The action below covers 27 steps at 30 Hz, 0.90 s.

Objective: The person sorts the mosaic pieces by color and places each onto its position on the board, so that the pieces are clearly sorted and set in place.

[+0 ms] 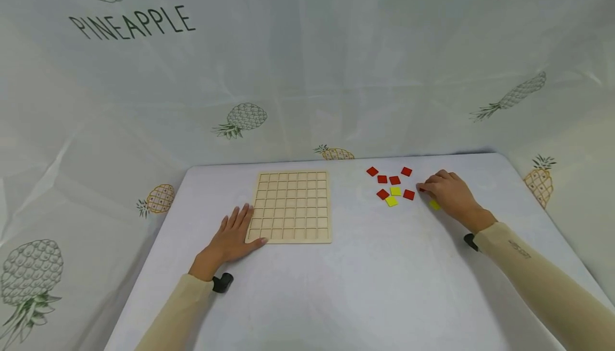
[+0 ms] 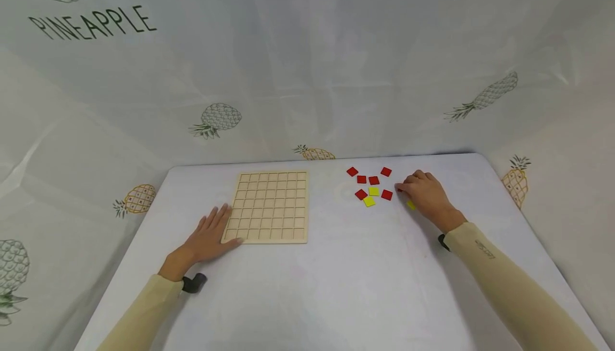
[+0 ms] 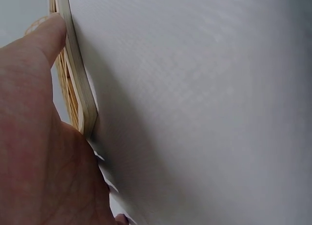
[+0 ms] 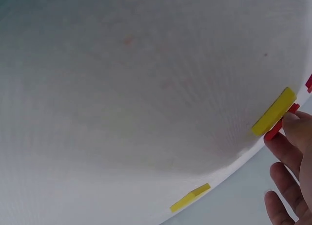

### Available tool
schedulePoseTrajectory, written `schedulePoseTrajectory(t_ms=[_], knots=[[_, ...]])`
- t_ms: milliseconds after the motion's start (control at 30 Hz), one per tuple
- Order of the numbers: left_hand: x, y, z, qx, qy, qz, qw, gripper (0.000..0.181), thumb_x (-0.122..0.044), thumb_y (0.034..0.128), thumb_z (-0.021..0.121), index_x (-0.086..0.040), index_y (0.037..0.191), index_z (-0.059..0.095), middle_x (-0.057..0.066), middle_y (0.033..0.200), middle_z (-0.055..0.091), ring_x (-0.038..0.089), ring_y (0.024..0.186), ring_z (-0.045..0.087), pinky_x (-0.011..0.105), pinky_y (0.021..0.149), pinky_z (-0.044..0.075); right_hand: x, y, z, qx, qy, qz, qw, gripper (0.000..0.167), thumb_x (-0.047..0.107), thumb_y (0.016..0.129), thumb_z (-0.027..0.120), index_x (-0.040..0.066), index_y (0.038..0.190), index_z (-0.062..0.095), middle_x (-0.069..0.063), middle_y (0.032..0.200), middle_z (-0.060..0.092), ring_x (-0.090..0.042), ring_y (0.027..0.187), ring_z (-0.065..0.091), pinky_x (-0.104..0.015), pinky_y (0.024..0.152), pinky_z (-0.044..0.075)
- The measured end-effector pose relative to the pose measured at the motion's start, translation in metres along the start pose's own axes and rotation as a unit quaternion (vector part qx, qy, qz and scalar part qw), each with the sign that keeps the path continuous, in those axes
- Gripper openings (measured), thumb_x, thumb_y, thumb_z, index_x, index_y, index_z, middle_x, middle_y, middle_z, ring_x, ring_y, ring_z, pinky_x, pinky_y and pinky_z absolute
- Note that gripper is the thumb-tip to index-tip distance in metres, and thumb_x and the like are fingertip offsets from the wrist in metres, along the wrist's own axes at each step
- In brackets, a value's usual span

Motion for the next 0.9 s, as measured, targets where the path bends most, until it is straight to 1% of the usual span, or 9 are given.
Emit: schedulePoseTrajectory(t_ms=[200, 267, 367, 433, 600, 700, 767, 833, 900], knots=[[-0.001, -0.001, 0.000, -0.005, 0.005, 0.000, 1.0000, 0.107, -0.061, 0.0992, 0.061, 0.003, 0.168, 0.011, 0.023, 0.176, 0.006, 0.048, 0.162, 0.002, 0.066, 0.128, 0.004, 0.004, -0.003, -0.005, -0.024, 0.020, 0.005, 0.9995, 0.035, 0.001, 0.089, 0.082, 0.003, 0.124, 0.078, -0.019, 0.113, 0.076, -0.042, 0.115, 0.059, -0.061, 0.100, 0.052], [-0.001, -0.002, -0.001, -0.008, 0.004, 0.001, 1.0000, 0.106, -0.060, 0.0992, 0.062, 0.004, 0.168, 0.012, 0.023, 0.176, 0.007, 0.048, 0.161, 0.003, 0.067, 0.127, 0.005, 0.008, -0.003, -0.009, -0.043, 0.026, -0.002, 0.9987, 0.036, 0.000, 0.088, 0.083, 0.003, 0.123, 0.078, -0.019, 0.112, 0.077, -0.042, 0.114, 0.059, -0.059, 0.097, 0.053], [-0.002, -0.003, -0.002, -0.006, 0.002, -0.001, 1.0000, 0.105, -0.059, 0.0997, 0.063, 0.004, 0.168, 0.012, 0.023, 0.176, 0.007, 0.048, 0.161, 0.003, 0.066, 0.128, 0.005, 0.017, -0.001, -0.017, -0.080, 0.041, -0.027, 0.9956, 0.037, -0.003, 0.086, 0.084, 0.002, 0.121, 0.079, -0.018, 0.109, 0.077, -0.041, 0.110, 0.061, -0.058, 0.092, 0.054], [-0.002, -0.003, -0.003, 0.002, 0.004, -0.006, 1.0000, 0.105, -0.059, 0.1002, 0.062, 0.003, 0.168, 0.011, 0.022, 0.176, 0.005, 0.047, 0.162, 0.002, 0.065, 0.128, 0.004, 0.026, 0.001, -0.023, -0.102, 0.055, -0.045, 0.9922, 0.038, -0.005, 0.083, 0.085, 0.002, 0.120, 0.079, -0.018, 0.108, 0.077, -0.041, 0.109, 0.062, -0.058, 0.090, 0.055], [-0.006, -0.002, -0.007, 0.022, 0.013, -0.017, 0.9995, 0.105, -0.060, 0.1013, 0.060, 0.003, 0.168, 0.008, 0.022, 0.177, 0.003, 0.047, 0.162, 0.001, 0.065, 0.128, 0.004, 0.052, 0.011, -0.028, -0.137, 0.075, -0.084, 0.9842, 0.042, -0.008, 0.078, 0.088, 0.003, 0.117, 0.080, -0.016, 0.106, 0.077, -0.038, 0.105, 0.062, -0.055, 0.088, 0.055], [-0.006, 0.000, -0.007, 0.025, 0.010, -0.018, 0.9995, 0.106, -0.060, 0.1012, 0.060, 0.004, 0.168, 0.009, 0.023, 0.176, 0.004, 0.048, 0.162, 0.001, 0.066, 0.128, 0.005, 0.070, 0.019, -0.027, -0.168, 0.083, -0.116, 0.9754, 0.041, -0.009, 0.076, 0.089, 0.003, 0.114, 0.082, -0.014, 0.104, 0.078, -0.036, 0.102, 0.064, -0.052, 0.086, 0.057], [-0.004, 0.001, -0.005, 0.023, 0.015, -0.016, 0.9995, 0.106, -0.061, 0.1009, 0.060, 0.003, 0.168, 0.009, 0.023, 0.177, 0.003, 0.047, 0.162, 0.001, 0.065, 0.128, 0.005, 0.082, 0.026, -0.026, -0.188, 0.088, -0.138, 0.9684, 0.040, -0.009, 0.075, 0.090, 0.004, 0.113, 0.082, -0.012, 0.102, 0.078, -0.035, 0.100, 0.065, -0.050, 0.084, 0.058], [-0.001, 0.003, -0.002, 0.019, 0.014, -0.012, 0.9996, 0.107, -0.062, 0.1002, 0.060, 0.003, 0.168, 0.008, 0.022, 0.177, 0.003, 0.047, 0.162, 0.000, 0.066, 0.128, 0.005, 0.094, 0.031, -0.026, -0.195, 0.094, -0.155, 0.9638, 0.039, -0.008, 0.076, 0.090, 0.005, 0.113, 0.083, -0.011, 0.103, 0.079, -0.034, 0.100, 0.066, -0.049, 0.084, 0.059], [0.000, 0.003, -0.001, 0.019, 0.017, -0.011, 0.9996, 0.108, -0.063, 0.1001, 0.060, 0.003, 0.168, 0.008, 0.022, 0.177, 0.002, 0.047, 0.162, 0.000, 0.066, 0.128, 0.004, 0.106, 0.037, -0.026, -0.187, 0.094, -0.161, 0.9646, 0.040, -0.006, 0.078, 0.089, 0.007, 0.116, 0.082, -0.010, 0.105, 0.079, -0.033, 0.102, 0.066, -0.049, 0.086, 0.059]])
Point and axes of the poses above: each hand's wrist, its own y-axis towards the middle knuckle, its own z-axis out of the palm, x = y × z, the point moved 2 cm from there along y, towards the middle knuckle
